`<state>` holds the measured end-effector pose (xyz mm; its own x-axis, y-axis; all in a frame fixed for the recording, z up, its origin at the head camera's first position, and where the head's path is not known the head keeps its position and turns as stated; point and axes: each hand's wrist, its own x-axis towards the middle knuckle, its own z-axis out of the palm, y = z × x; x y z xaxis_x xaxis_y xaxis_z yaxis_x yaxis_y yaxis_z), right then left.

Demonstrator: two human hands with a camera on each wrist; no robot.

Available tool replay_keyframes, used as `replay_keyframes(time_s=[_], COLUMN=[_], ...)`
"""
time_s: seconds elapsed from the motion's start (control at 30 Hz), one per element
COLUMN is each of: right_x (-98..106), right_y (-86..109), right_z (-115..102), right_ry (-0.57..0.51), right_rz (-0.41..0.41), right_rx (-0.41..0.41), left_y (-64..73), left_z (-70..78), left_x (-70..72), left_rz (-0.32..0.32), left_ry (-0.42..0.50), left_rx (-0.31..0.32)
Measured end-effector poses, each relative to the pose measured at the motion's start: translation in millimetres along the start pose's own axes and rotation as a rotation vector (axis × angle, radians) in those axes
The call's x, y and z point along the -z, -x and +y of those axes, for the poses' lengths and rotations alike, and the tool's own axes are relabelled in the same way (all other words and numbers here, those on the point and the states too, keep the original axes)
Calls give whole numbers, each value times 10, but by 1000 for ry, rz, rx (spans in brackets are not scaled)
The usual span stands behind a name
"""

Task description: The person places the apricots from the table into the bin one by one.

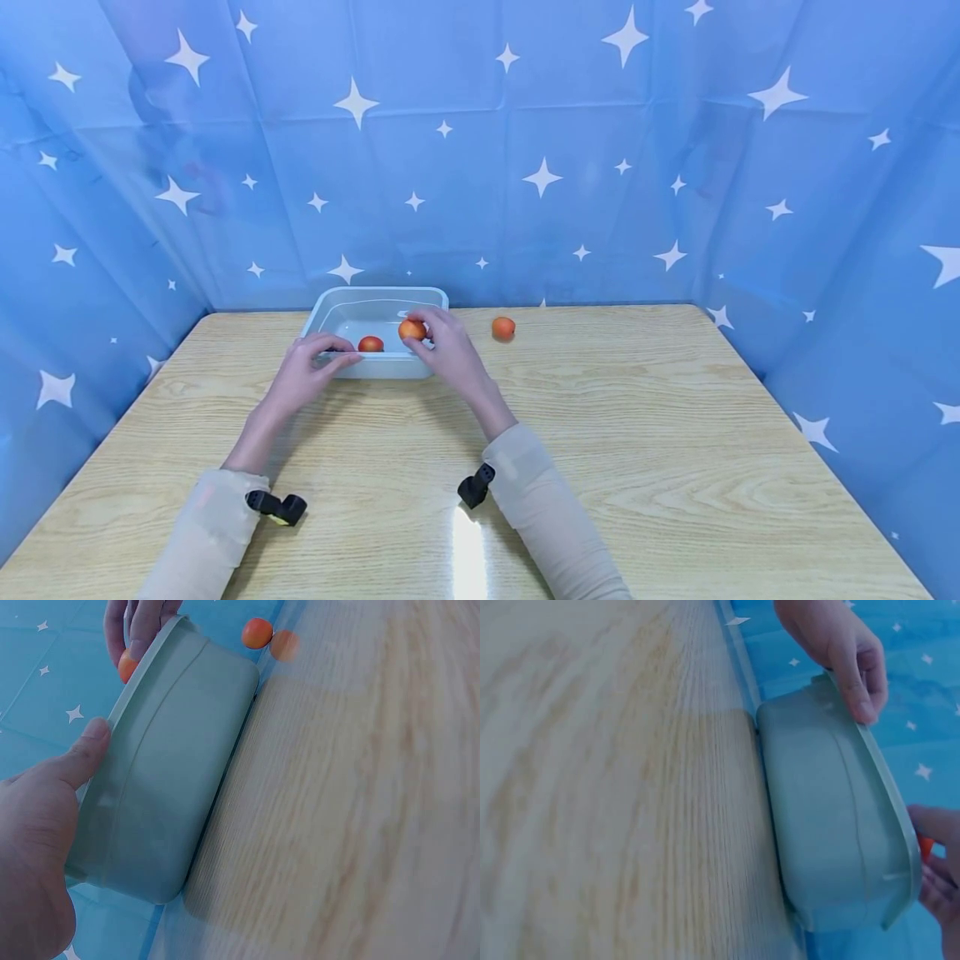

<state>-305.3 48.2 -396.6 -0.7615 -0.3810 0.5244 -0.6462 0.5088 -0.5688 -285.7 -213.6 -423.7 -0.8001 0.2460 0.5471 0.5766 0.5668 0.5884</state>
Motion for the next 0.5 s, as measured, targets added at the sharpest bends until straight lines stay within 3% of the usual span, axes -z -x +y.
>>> replay_keyframes(time_s=[0.2,0.5], right_x=[-2,-2], right_y=[13,17], right_z=[-25,-16], right_ry=[33,32], right_rz=[-25,-40], right_rx=[-41,-20], left_y=[4,5], left_z=[-1,14], left_x=[-2,8], left_rz=[5,2], left_ry=[6,5], left_rx=[-7,6])
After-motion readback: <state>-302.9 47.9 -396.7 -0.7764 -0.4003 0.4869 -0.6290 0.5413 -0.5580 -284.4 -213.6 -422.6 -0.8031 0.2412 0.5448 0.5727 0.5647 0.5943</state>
